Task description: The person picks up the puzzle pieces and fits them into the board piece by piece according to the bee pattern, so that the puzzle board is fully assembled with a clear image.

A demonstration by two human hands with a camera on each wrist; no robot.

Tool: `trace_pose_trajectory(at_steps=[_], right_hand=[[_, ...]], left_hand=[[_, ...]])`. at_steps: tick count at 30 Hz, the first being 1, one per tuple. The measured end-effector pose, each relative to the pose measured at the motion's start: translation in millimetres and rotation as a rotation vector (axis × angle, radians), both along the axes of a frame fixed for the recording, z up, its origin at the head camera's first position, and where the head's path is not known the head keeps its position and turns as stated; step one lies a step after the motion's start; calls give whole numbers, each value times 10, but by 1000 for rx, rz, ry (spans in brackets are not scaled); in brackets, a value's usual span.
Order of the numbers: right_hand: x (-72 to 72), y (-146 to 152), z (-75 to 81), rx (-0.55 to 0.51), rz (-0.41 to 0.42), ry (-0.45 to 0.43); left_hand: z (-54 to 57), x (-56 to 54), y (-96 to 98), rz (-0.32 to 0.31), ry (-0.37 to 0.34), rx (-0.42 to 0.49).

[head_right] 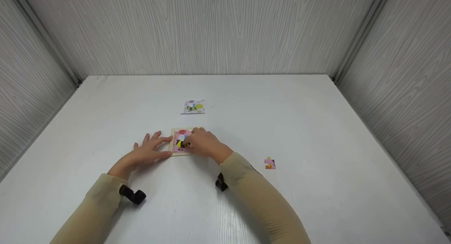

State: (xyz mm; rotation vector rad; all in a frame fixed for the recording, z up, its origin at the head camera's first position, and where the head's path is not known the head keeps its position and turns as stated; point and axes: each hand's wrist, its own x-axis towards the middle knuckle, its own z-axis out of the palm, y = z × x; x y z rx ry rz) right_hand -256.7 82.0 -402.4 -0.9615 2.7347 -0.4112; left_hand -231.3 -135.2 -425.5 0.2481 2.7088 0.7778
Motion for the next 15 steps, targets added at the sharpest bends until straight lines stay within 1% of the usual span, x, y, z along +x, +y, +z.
trace_pose_trajectory(at_steps=[11,13,15], right_hand=[[-7,-48,-7,50,-18,20],[-5,-39,-10,50,-9,23],[10,-12,-6,39,21,31]], left_hand=[[11,1,-5,1,0,12],[12,4,4,3,-3,9],[14,5,21,4,-7,5]])
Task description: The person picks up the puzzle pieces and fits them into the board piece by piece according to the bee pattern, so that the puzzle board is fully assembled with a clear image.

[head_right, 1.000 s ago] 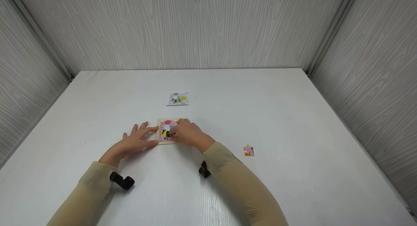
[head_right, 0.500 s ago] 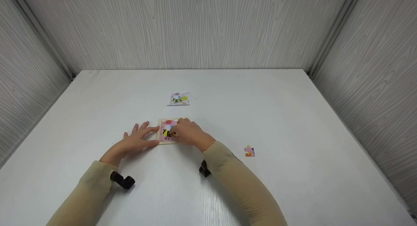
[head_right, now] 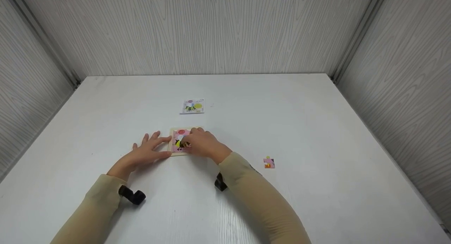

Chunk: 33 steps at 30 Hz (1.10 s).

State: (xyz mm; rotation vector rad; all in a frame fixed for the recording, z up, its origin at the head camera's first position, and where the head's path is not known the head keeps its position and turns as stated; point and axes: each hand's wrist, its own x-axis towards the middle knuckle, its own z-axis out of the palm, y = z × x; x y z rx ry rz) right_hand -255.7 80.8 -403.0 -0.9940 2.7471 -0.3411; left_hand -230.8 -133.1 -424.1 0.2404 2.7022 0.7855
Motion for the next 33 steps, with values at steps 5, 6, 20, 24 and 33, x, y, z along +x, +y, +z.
trace_pose_trajectory(at_steps=[5,6,20,24,33], right_hand=[[47,8,48,15,39,15],[56,8,56,27,31,14],[96,26,74,119,26,6],[101,81,90,32,-14,-25],[223,483,157,-84,-32,-9]], left_hand=[[23,-1,-15,4,-2,-13],[22,-1,-15,4,-3,-14],[16,-5,-17,6,-21,-10],[20,-9,-17,10,-15,-14],[-5,15,-6,30,-15,15]])
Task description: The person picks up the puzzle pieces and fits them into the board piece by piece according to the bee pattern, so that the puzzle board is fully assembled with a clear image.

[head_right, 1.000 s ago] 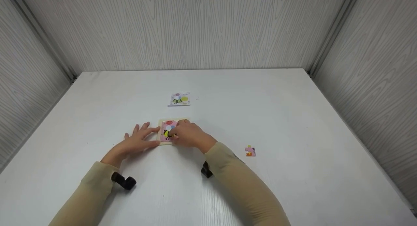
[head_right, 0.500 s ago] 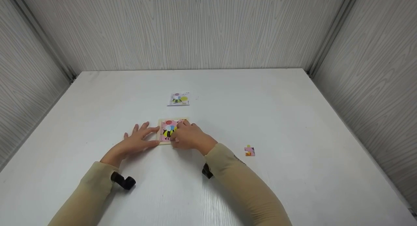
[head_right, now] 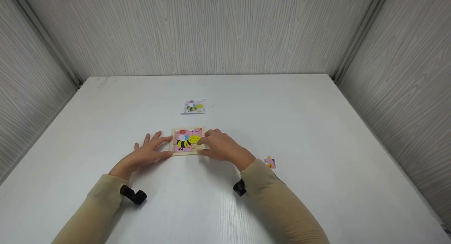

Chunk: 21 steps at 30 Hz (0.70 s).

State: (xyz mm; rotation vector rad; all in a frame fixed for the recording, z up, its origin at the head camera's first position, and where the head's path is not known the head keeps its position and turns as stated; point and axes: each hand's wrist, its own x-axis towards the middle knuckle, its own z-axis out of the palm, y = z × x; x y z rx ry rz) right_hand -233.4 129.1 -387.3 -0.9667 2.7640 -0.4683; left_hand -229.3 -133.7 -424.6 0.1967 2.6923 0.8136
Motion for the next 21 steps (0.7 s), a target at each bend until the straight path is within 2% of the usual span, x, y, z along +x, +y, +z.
trace_pose_trajectory(at_steps=[12,21], right_hand=[[206,629,46,-105,-32,27],[320,1084,2,-134,-111,-27]], left_hand=[[-34,22,-18,-45,57,-19],[-81,25,-46,-64,70,0]])
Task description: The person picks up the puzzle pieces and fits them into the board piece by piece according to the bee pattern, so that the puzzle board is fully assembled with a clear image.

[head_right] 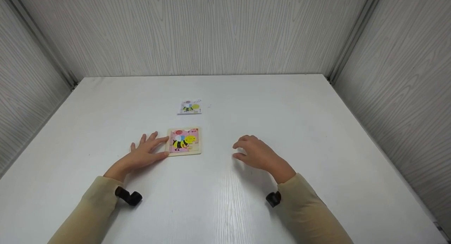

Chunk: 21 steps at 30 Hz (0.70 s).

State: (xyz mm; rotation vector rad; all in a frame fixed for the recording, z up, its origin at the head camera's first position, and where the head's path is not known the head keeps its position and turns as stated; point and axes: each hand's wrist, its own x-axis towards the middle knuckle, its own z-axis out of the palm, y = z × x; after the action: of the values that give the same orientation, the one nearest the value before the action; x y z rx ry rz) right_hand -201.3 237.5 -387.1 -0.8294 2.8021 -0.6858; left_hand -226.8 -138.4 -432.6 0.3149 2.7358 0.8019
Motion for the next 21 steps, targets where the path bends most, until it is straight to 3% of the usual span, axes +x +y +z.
trace_pose_trajectory(at_steps=[11,21], right_hand=[[122,415,-3,-1,-64,-42],[150,647,-60,68,-84,-17]], left_hand=[[9,26,-9,-23,29,-7],[36,41,-9,-30,23,-5]])
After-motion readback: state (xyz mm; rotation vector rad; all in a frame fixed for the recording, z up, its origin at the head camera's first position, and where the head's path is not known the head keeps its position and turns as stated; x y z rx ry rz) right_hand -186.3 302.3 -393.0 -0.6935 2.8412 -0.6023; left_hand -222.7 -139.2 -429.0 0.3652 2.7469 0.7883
